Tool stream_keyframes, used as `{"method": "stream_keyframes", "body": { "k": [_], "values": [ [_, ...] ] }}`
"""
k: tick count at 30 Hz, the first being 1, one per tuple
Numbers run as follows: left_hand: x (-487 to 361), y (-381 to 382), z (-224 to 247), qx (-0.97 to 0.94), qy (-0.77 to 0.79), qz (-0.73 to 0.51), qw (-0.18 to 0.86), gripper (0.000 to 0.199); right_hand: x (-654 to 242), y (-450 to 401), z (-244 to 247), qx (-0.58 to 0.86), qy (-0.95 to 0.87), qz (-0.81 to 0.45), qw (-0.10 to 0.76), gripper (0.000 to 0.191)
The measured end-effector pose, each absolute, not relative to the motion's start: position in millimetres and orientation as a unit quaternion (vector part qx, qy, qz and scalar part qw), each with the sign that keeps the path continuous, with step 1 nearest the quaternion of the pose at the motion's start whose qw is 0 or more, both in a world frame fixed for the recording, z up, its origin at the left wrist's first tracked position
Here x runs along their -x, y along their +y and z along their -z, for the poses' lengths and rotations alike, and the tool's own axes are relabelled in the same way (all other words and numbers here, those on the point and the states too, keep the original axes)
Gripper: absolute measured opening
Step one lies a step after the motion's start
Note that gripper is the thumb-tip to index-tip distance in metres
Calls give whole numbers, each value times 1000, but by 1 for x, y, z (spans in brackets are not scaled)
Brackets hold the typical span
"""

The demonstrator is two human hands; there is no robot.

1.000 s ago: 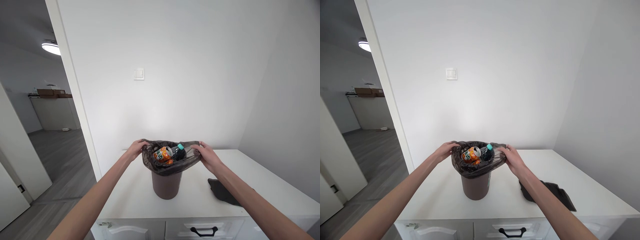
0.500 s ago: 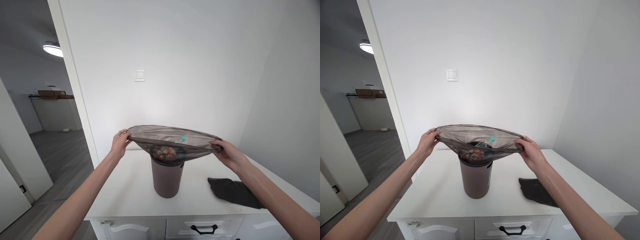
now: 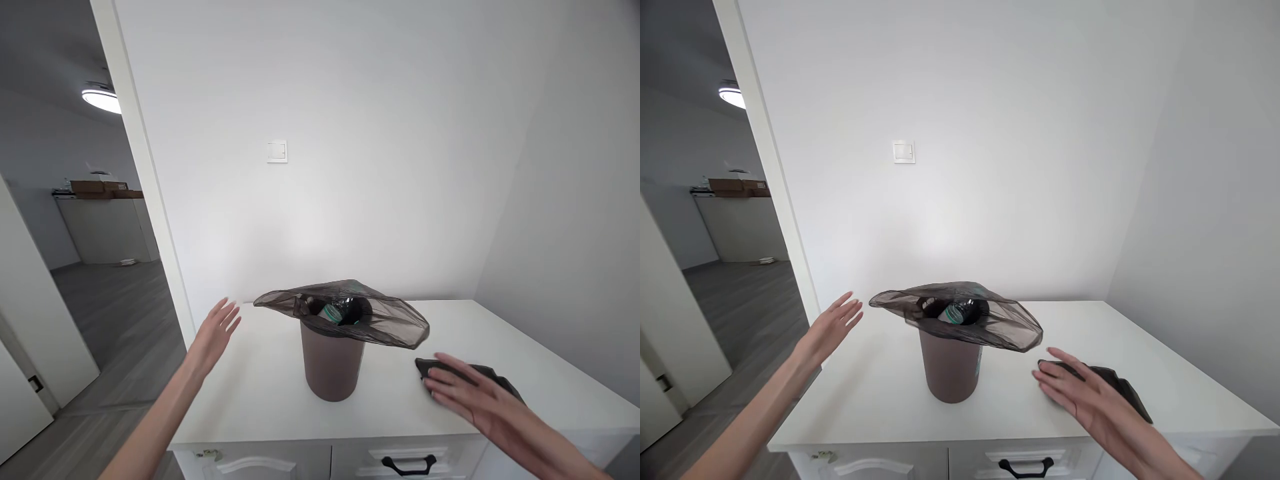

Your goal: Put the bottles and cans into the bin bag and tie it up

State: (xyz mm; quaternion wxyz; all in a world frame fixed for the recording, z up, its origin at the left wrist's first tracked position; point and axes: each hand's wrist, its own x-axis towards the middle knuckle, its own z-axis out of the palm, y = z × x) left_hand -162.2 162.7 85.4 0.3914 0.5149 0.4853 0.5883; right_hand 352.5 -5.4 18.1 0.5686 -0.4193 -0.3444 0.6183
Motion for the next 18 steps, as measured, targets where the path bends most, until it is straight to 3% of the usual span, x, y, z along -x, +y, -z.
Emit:
{"method": "stream_keyframes", "body": {
  "k": [5,9,12,18],
  "values": [
    [129,148,-19,-535,528,-539,380,50,-340,4,36,478,-507,-575,430,48],
    [90,141,-3,-700,468,-361,402,83,-313,41,32,470,-566,-515,440,77],
    [65,152,-29,-746,412,-351,388,105,-288,70,-4,453,-575,-504,458,85],
    [29,182,-103,-666,407,-416,466,78,-254,123,-83,411,-565,-475,535,68]
  ]
}}
